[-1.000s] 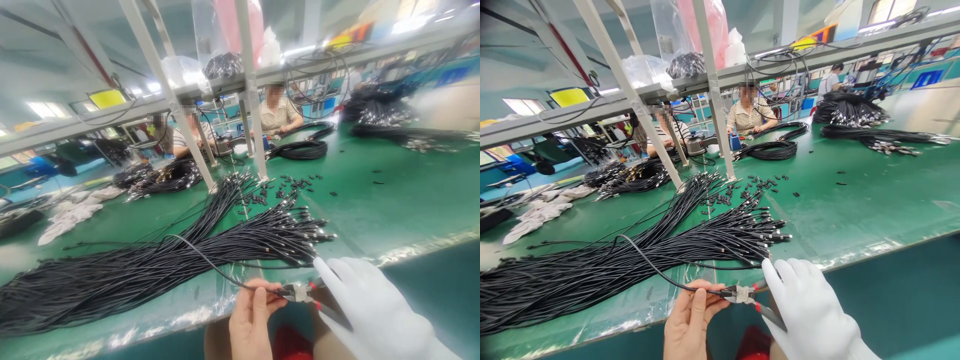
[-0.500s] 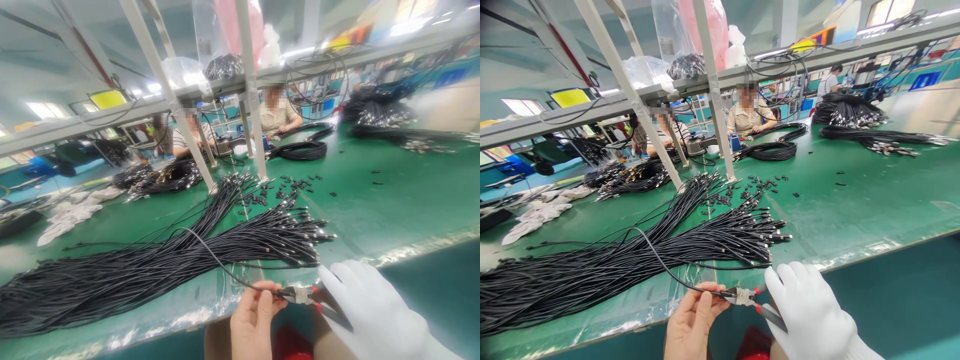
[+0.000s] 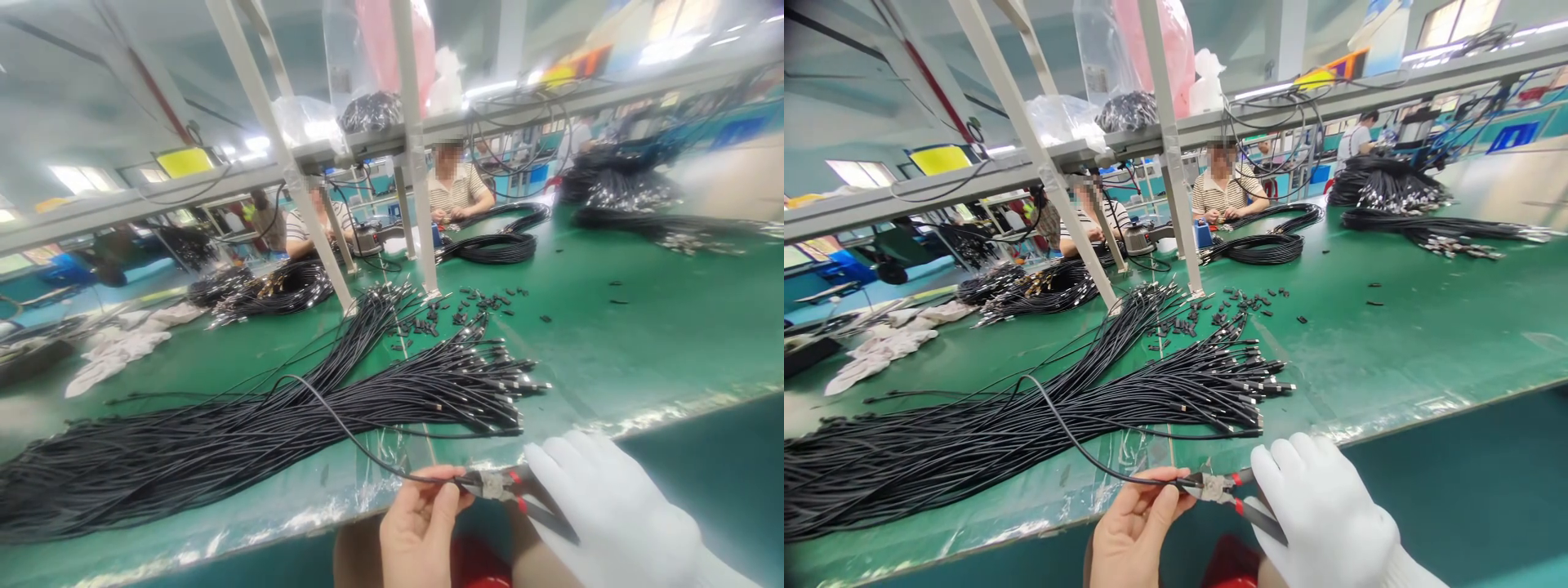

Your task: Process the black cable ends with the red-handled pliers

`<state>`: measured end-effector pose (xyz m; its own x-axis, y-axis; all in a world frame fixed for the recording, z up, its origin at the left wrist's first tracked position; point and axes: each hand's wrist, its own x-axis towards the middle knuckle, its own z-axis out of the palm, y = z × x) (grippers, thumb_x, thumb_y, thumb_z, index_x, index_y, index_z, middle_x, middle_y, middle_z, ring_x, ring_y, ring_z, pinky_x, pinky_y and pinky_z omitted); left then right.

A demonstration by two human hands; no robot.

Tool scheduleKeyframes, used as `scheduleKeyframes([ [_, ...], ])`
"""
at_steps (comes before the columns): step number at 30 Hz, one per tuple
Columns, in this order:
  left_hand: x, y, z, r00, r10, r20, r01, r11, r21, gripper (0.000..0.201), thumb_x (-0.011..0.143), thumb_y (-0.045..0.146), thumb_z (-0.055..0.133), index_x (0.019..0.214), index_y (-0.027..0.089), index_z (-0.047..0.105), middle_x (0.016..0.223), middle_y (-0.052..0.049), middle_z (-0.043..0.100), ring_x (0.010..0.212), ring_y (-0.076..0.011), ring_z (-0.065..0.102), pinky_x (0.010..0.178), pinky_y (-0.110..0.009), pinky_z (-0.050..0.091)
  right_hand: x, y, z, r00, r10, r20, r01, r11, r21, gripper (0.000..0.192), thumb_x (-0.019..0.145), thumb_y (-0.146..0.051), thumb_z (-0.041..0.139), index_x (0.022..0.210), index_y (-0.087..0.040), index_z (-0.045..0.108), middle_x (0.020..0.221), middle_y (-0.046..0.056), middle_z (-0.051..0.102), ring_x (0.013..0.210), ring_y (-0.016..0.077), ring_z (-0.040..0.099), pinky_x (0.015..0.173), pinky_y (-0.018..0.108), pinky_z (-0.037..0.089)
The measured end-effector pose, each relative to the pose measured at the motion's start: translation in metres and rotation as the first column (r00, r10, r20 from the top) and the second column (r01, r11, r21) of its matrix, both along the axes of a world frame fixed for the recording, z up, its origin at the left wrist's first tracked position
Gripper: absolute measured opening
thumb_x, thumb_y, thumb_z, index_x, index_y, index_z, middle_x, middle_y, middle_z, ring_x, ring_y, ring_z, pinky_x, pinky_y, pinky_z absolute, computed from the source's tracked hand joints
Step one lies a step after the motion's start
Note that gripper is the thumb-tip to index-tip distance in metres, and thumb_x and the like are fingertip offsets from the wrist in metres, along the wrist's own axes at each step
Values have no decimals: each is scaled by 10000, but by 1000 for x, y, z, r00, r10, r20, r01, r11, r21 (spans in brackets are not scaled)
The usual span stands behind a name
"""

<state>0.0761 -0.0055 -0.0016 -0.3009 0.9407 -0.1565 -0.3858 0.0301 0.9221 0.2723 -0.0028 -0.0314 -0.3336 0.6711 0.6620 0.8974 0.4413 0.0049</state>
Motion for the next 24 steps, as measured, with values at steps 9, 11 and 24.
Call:
scheduleKeyframes([
  [9,2,1,-3,1000,16,23,-17,1000,16,379,517,456,974,702,171,807,740,-73,815,677,-201,765,656,-233,645,-1,0,-2,1000,-10,21,9,997,74,118,933,-317,538,939,-221,608,745,21,581,692,230,501,681,356,331],
  [11,2,1,-2,1000,29,4,-30,999,18,353,528,435,972,698,173,807,764,-74,820,692,-205,767,665,-235,644,-2,0,0,1000,-12,13,11,994,105,120,937,-304,520,890,-225,598,716,19,582,657,225,505,659,355,321],
  [24,11,3,-24,935,302,-188,-238,923,302,180,723,413,877,777,252,819,864,-36,798,804,-195,737,752,-246,616,-21,-1,13,992,-102,76,95,991,89,123,882,-289,528,807,-228,603,680,45,576,613,225,523,597,380,390],
])
